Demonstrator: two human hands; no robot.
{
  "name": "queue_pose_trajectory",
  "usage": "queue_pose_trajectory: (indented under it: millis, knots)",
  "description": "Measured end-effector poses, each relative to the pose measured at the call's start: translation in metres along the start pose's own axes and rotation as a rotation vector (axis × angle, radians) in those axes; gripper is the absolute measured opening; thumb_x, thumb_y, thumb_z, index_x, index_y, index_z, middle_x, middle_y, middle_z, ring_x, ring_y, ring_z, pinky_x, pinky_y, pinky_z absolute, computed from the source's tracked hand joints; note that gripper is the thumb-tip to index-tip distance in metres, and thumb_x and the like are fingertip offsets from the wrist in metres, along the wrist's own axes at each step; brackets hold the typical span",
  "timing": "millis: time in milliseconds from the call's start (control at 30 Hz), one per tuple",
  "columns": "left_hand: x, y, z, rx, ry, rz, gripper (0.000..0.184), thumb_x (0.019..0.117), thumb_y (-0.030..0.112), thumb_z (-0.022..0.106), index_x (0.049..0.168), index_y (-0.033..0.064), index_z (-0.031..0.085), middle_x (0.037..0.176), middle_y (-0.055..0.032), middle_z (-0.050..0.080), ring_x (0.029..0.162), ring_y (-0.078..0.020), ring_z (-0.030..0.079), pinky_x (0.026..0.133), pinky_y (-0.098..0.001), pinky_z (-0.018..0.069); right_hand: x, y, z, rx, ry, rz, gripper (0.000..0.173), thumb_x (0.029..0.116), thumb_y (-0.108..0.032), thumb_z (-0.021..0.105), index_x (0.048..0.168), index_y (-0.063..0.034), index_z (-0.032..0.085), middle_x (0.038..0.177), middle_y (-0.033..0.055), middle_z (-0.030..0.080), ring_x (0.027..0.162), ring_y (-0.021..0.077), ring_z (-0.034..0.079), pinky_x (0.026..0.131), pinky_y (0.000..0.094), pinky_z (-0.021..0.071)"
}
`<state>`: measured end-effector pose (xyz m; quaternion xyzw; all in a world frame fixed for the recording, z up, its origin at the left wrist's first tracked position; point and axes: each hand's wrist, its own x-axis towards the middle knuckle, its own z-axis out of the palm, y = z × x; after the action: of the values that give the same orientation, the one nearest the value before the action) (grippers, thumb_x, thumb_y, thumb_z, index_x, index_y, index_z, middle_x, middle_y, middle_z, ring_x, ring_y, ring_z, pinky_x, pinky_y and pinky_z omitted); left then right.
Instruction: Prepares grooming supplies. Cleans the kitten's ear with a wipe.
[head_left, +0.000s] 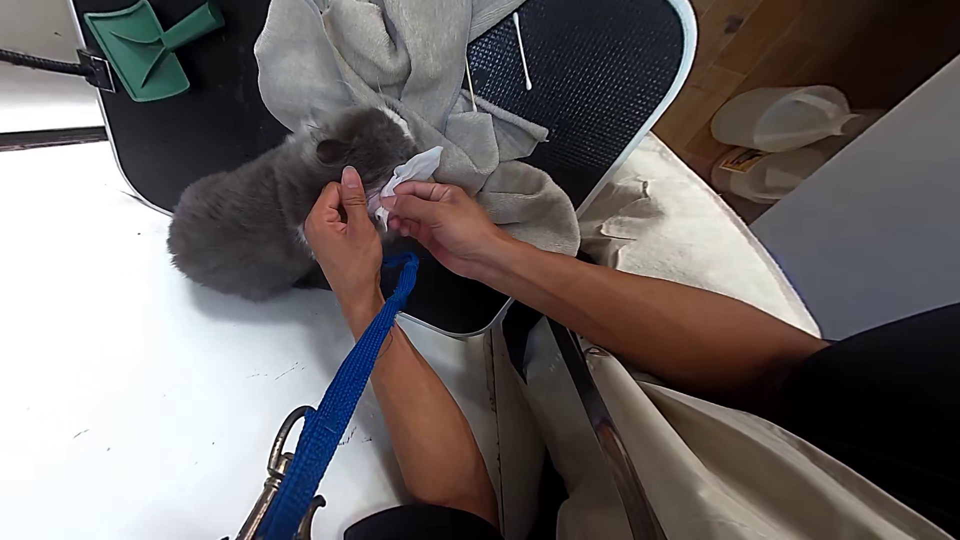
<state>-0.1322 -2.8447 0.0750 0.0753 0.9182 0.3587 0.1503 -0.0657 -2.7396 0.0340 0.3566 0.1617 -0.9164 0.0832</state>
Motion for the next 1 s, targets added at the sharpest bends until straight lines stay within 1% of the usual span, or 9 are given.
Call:
queue_pose_trajectory:
  millis: [167, 300, 433, 533, 600, 667, 767, 867, 1000]
  knots:
    - [0.013, -0.006, 0.000, -0.150, 0.021, -0.014, 0.038, 0.1067, 0.022, 0.055, 0.069, 0.0133, 0.053, 0.060, 0.0066, 0.048, 0.055, -0.0029, 0.050, 0.054, -0.0201, 0.0438, -0.009, 0.000, -0.014, -0.067, -0.146, -0.175, 0.009, 0.1006, -0.005, 0.060, 0.095, -0.0039, 0.067, 0.079, 0.0012, 0.067, 0.070, 0.0068, 0.062, 0.070, 0.0228, 0.0547]
    - [0.017, -0.003, -0.003, -0.190, 0.023, -0.045, 0.040, 0.1065, 0.021, 0.056, 0.067, 0.0141, 0.051, 0.059, 0.0061, 0.045, 0.054, -0.0043, 0.049, 0.054, -0.0215, 0.0433, -0.021, -0.003, -0.047, -0.056, -0.221, -0.225, 0.011, 0.1012, -0.006, 0.059, 0.106, -0.0057, 0.069, 0.089, 0.0017, 0.070, 0.077, 0.0070, 0.065, 0.074, 0.0242, 0.0560]
    - [0.022, 0.002, -0.006, -0.214, -0.001, -0.052, 0.040, 0.1070, 0.022, 0.055, 0.068, 0.0142, 0.052, 0.061, 0.0057, 0.048, 0.057, -0.0053, 0.052, 0.058, -0.0229, 0.0461, -0.021, -0.007, -0.062, 0.137, -0.378, -0.148, 0.021, 0.1031, -0.003, 0.053, 0.119, -0.0096, 0.065, 0.108, 0.0042, 0.071, 0.094, 0.0113, 0.069, 0.088, 0.0304, 0.0581]
    - [0.025, 0.002, -0.008, -0.246, -0.007, -0.058, 0.039, 0.1072, 0.021, 0.054, 0.069, 0.0143, 0.052, 0.061, 0.0057, 0.049, 0.058, -0.0053, 0.053, 0.059, -0.0231, 0.0472, -0.019, -0.010, -0.060, 0.066, -0.481, -0.233, 0.023, 0.1030, -0.003, 0.055, 0.125, -0.0089, 0.061, 0.111, 0.0037, 0.071, 0.101, 0.0129, 0.069, 0.094, 0.0350, 0.0578]
    - [0.025, 0.000, -0.009, -0.278, -0.009, -0.067, 0.039, 0.1074, 0.021, 0.054, 0.069, 0.0143, 0.052, 0.062, 0.0054, 0.050, 0.058, -0.0059, 0.054, 0.060, -0.0236, 0.0485, -0.019, -0.014, -0.060, -0.114, -0.485, -0.374, 0.024, 0.1026, -0.001, 0.056, 0.126, -0.0042, 0.057, 0.110, 0.0038, 0.070, 0.100, 0.0119, 0.069, 0.092, 0.0335, 0.0585]
    - [0.026, -0.002, -0.011, -0.312, -0.014, -0.079, 0.038, 0.1077, 0.021, 0.053, 0.070, 0.0135, 0.054, 0.063, 0.0044, 0.053, 0.060, -0.0070, 0.057, 0.062, -0.0251, 0.0515, -0.019, -0.015, -0.057, -0.297, -0.397, -0.534, 0.026, 0.1001, 0.004, 0.057, 0.126, 0.0020, 0.055, 0.110, 0.0056, 0.070, 0.101, 0.0119, 0.069, 0.093, 0.0322, 0.0587]
    - [0.028, -0.003, -0.013, -0.360, -0.027, -0.091, 0.037, 0.1082, 0.021, 0.052, 0.073, 0.0120, 0.057, 0.066, 0.0023, 0.057, 0.064, -0.0092, 0.060, 0.065, -0.0279, 0.0542, -0.013, -0.008, -0.049, -0.571, -0.198, -0.870, 0.022, 0.0944, 0.007, 0.065, 0.116, 0.0098, 0.061, 0.111, 0.0122, 0.070, 0.103, 0.0150, 0.071, 0.095, 0.0348, 0.0607]
    - [0.029, -0.002, -0.013, -0.383, -0.025, -0.117, 0.037, 0.1087, 0.021, 0.051, 0.074, 0.0122, 0.057, 0.067, 0.0025, 0.057, 0.065, -0.0089, 0.060, 0.066, -0.0281, 0.0541, 0.003, 0.004, -0.037, -0.857, -0.045, -1.231, 0.008, 0.0904, 0.001, 0.070, 0.096, 0.0071, 0.072, 0.098, 0.0182, 0.073, 0.097, 0.0188, 0.072, 0.086, 0.0321, 0.0600]
    - [0.029, -0.001, -0.013, -0.420, -0.012, -0.138, 0.036, 0.1087, 0.021, 0.050, 0.076, 0.0109, 0.060, 0.068, 0.0020, 0.060, 0.065, -0.0089, 0.061, 0.067, -0.0279, 0.0552, 0.033, 0.016, -0.026, -1.054, -0.164, -1.455, 0.011, 0.0931, 0.001, 0.065, 0.096, 0.0036, 0.075, 0.099, 0.0192, 0.074, 0.102, 0.0265, 0.071, 0.094, 0.0341, 0.0566]
